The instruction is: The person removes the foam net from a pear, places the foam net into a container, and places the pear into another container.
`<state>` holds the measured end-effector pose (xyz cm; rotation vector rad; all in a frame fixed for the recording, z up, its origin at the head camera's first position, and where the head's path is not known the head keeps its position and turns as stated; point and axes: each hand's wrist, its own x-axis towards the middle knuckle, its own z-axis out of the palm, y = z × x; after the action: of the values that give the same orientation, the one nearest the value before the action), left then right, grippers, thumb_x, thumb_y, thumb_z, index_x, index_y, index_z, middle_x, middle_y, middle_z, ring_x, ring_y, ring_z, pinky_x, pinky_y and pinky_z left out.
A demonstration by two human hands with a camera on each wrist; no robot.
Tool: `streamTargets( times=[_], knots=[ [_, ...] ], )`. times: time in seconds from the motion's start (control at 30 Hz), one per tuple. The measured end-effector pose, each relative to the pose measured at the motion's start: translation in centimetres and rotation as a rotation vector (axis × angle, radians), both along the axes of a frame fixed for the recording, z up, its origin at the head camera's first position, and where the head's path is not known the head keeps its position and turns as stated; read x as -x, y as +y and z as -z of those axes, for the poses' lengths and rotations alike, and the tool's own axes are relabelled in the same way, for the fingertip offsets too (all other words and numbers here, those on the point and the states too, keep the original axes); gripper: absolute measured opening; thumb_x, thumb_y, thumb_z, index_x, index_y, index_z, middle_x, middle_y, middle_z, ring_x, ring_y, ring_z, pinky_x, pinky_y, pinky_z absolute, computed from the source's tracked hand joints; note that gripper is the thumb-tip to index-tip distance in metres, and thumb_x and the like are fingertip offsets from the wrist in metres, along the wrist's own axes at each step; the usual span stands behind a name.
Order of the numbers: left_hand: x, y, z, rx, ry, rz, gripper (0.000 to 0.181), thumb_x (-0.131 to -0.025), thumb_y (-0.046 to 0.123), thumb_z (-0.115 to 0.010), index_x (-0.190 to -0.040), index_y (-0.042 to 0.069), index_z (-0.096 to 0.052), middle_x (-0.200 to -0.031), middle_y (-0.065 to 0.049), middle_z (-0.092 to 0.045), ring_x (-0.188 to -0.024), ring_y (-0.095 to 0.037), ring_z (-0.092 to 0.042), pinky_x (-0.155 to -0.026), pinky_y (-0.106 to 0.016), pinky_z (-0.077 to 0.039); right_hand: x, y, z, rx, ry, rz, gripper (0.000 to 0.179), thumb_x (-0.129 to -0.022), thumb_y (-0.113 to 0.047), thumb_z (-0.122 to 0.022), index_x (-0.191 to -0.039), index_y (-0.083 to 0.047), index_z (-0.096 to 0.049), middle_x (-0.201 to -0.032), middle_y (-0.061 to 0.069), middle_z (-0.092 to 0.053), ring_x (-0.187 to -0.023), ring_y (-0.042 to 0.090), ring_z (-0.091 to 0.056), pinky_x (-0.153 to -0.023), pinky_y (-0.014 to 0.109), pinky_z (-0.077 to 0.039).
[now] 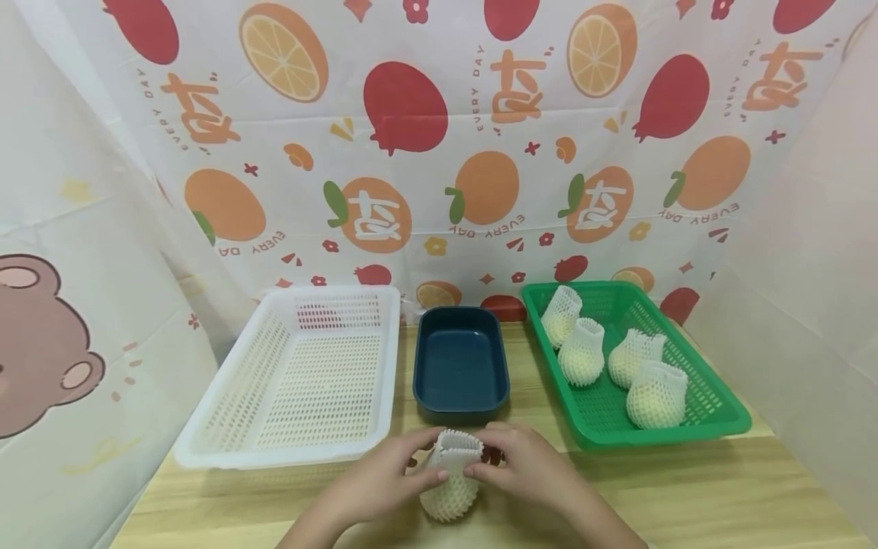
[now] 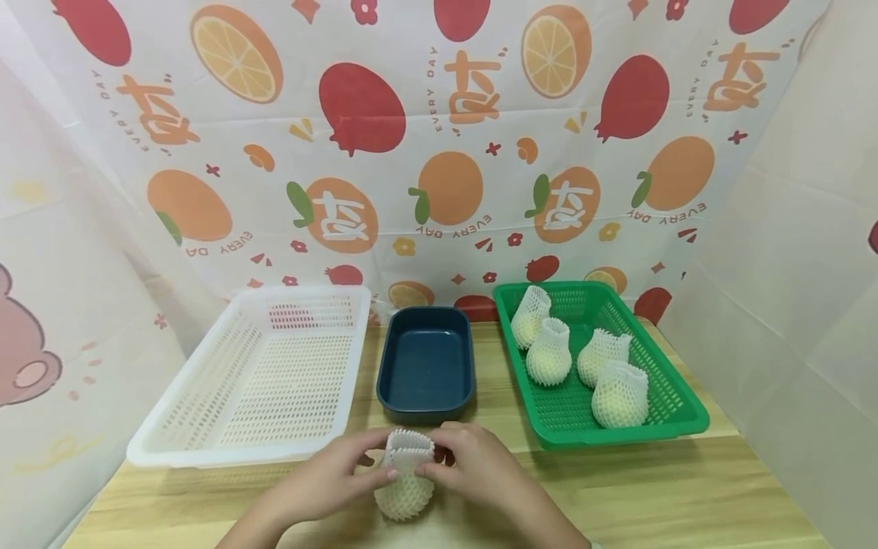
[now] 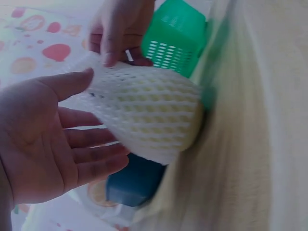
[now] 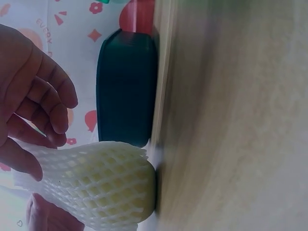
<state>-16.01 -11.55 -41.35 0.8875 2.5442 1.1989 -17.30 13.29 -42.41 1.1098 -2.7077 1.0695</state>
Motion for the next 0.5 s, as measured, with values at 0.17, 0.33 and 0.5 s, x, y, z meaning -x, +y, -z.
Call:
streamTargets(
  times=[0.17, 0.33, 0.5],
  knots=[
    [-0.3, -0.4, -1.1, 0.025, 0.062, -0.035, 0.036, -0.092, 0.039, -0.068, -0.125, 0.024, -0.065, -0.118, 0.007, -0.068, -0.099, -0.013, -0.063, -0.071, -0.026, -0.054, -0.1, 0.2, -0.3, 0.005, -0.020, 0.018, 0.022, -0.088, -0.038, -0.072, -0.103, -0.023, -0.072, -0.084, -0.017, -0.061, -0.074, -0.002, -0.054, -0.065, 0.022, -0.052],
    [-0.5, -0.6, -1.4, -0.027, 0.076, -0.064, 0.027, -0.088, 0.028, -0.074, -0.115, 0.023, -0.071, -0.107, 0.006, -0.071, -0.080, -0.002, -0.061, -0.056, -0.022, -0.050, 0.0, 0.1, -1.2, -0.001, -0.043, 0.005, 0.022, -0.088, -0.037, -0.072, -0.103, -0.020, -0.073, -0.085, -0.017, -0.064, -0.074, -0.005, -0.054, -0.067, 0.022, -0.053],
    [-0.6, -0.6, -1.5, -0.062, 0.073, -0.084, 0.024, -0.088, 0.025, -0.074, -0.112, 0.023, -0.073, -0.104, 0.004, -0.072, -0.076, 0.000, -0.062, -0.053, -0.022, -0.050, 0.4, -0.3, -2.3, -0.027, -0.083, -0.047, 0.021, -0.088, -0.033, -0.073, -0.103, -0.018, -0.075, -0.087, -0.016, -0.067, -0.074, -0.006, -0.056, -0.067, 0.021, -0.054]
  ],
)
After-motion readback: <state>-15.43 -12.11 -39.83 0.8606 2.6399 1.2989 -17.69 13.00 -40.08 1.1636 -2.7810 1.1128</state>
